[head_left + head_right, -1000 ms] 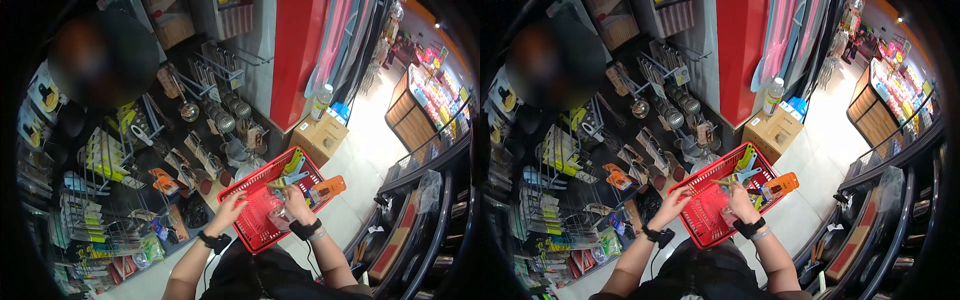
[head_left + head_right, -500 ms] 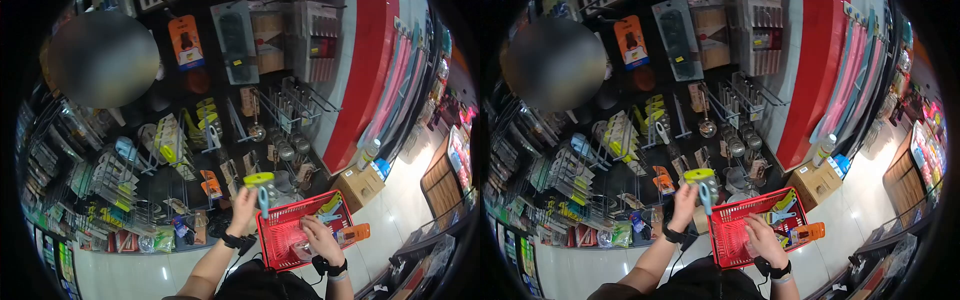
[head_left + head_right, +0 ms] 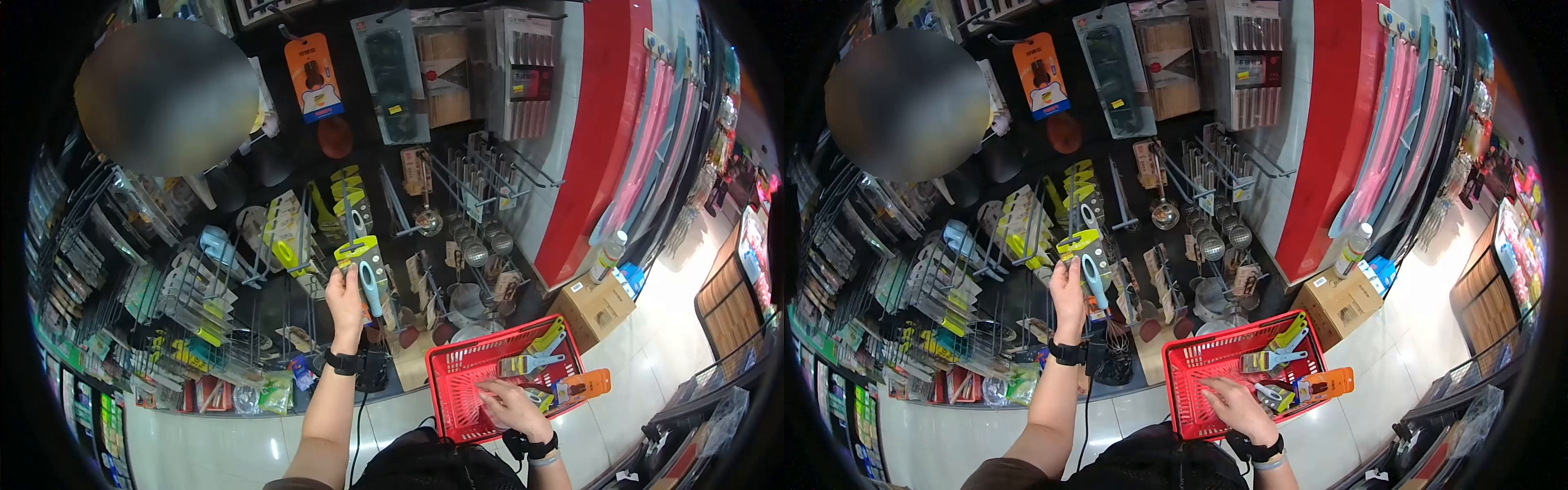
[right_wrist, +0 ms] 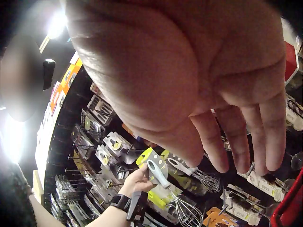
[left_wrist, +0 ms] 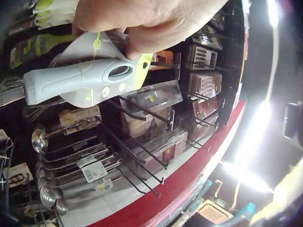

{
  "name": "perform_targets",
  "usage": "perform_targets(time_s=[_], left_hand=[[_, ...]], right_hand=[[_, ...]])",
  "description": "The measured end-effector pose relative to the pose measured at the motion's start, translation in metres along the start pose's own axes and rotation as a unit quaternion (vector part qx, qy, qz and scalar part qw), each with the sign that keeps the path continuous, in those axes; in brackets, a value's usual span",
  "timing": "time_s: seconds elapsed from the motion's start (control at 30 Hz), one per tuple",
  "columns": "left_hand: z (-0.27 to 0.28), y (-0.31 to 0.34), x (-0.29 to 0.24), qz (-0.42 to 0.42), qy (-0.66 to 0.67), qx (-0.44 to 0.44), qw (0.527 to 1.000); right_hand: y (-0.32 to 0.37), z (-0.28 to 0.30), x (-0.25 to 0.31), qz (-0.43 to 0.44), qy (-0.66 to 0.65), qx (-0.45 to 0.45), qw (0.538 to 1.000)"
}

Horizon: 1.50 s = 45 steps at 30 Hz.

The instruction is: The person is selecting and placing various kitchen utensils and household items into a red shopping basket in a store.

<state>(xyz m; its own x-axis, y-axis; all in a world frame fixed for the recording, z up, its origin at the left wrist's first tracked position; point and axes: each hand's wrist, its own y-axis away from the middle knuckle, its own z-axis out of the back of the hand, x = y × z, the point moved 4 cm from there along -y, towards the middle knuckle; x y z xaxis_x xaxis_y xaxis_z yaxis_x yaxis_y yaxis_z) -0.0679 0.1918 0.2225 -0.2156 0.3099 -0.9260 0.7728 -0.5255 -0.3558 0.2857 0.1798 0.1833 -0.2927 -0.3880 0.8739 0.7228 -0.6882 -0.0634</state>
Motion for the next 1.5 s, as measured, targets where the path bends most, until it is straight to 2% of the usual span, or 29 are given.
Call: perform_targets(time_s=[0.23,0.33,0.37,0.43,0.53,0.57,0.6,0.67,0.7,0.73,0.77,0.8,0.87,0.93,1.0,1.03,1.07,1.13,1.17,1.27,1.3,1.33,1.4,1.47,1.5], left_hand=[[-0.004,-0.025,0.019,-0.032,-0.001,-0.002,0.999],[-0.005,-0.055,0.039,-0.042,-0.005,-0.007,0.999],[0.003,-0.074,0.060,-0.054,-0.083,-0.012,0.995],[-0.004,-0.086,0.057,-0.084,-0.063,-0.022,0.994],[-0.016,-0.096,0.047,-0.106,-0.042,0.013,0.993],[-0.007,-0.102,0.055,-0.283,-0.340,0.006,0.897],[-0.001,-0.107,0.076,-0.439,-0.583,-0.001,0.684],[0.001,-0.120,0.080,-0.366,-0.604,0.064,0.705],[0.002,-0.123,0.075,-0.252,-0.433,0.069,0.863],[0.001,-0.125,0.079,-0.114,-0.239,0.067,0.962],[0.001,-0.131,0.088,-0.062,-0.107,0.058,0.991],[-0.003,-0.129,0.089,-0.007,0.024,0.043,0.999],[-0.006,-0.112,0.077,-0.001,-0.034,0.020,0.999],[0.002,-0.102,0.091,-0.019,-0.054,0.022,0.998],[0.017,-0.089,0.106,-0.057,-0.143,-0.043,0.987],[0.013,-0.067,0.100,-0.045,-0.144,0.001,0.989],[0.007,-0.044,0.093,-0.059,-0.126,0.028,0.990],[0.001,-0.005,0.087,0.058,-0.090,0.136,0.985],[0.002,0.010,0.087,0.062,-0.119,0.162,0.978],[0.003,0.049,0.077,0.082,-0.235,0.246,0.937],[0.009,0.057,0.083,0.094,-0.226,0.267,0.932],[0.016,0.066,0.085,0.139,-0.227,0.276,0.924],[0.026,0.082,0.086,0.154,-0.233,0.296,0.914],[0.045,0.095,0.090,0.165,-0.280,0.304,0.895],[0.051,0.100,0.090,0.184,-0.294,0.307,0.886]], right_hand=[[0.009,-0.002,-0.025,-0.057,0.012,-0.021,0.998],[0.012,-0.002,-0.041,-0.078,0.018,-0.069,0.994],[0.014,0.000,-0.043,-0.087,0.016,-0.093,0.992],[0.018,0.003,-0.046,-0.090,-0.008,-0.140,0.986],[0.031,0.006,-0.065,-0.132,0.027,-0.184,0.974],[0.037,0.005,-0.079,-0.143,0.009,-0.202,0.969],[0.045,0.004,-0.095,-0.156,-0.007,-0.222,0.963],[0.056,0.008,-0.103,-0.177,0.003,-0.236,0.956],[0.060,0.009,-0.107,-0.186,-0.016,-0.240,0.953],[0.065,0.008,-0.114,-0.191,-0.035,-0.244,0.950],[0.072,0.008,-0.125,-0.190,-0.013,-0.252,0.949],[0.077,0.011,-0.133,-0.201,-0.009,-0.260,0.945],[0.083,0.013,-0.154,-0.276,-0.038,-0.251,0.927],[0.086,0.018,-0.185,-0.297,-0.027,-0.234,0.925],[0.086,0.024,-0.215,-0.356,-0.075,-0.260,0.894],[0.085,0.023,-0.244,-0.348,-0.092,-0.267,0.894],[0.078,0.027,-0.251,-0.378,-0.217,-0.257,0.862],[0.064,0.029,-0.284,-0.382,-0.376,-0.295,0.791],[0.056,0.031,-0.303,-0.365,-0.437,-0.312,0.761],[0.037,0.036,-0.357,-0.386,-0.546,-0.363,0.649],[0.035,0.035,-0.380,-0.411,-0.551,-0.386,0.615],[0.031,0.034,-0.398,-0.400,-0.540,-0.412,0.615],[0.025,0.035,-0.413,-0.440,-0.537,-0.432,0.576],[0.021,0.038,-0.420,-0.439,-0.515,-0.453,0.581],[0.020,0.038,-0.425,-0.448,-0.524,-0.449,0.569]])
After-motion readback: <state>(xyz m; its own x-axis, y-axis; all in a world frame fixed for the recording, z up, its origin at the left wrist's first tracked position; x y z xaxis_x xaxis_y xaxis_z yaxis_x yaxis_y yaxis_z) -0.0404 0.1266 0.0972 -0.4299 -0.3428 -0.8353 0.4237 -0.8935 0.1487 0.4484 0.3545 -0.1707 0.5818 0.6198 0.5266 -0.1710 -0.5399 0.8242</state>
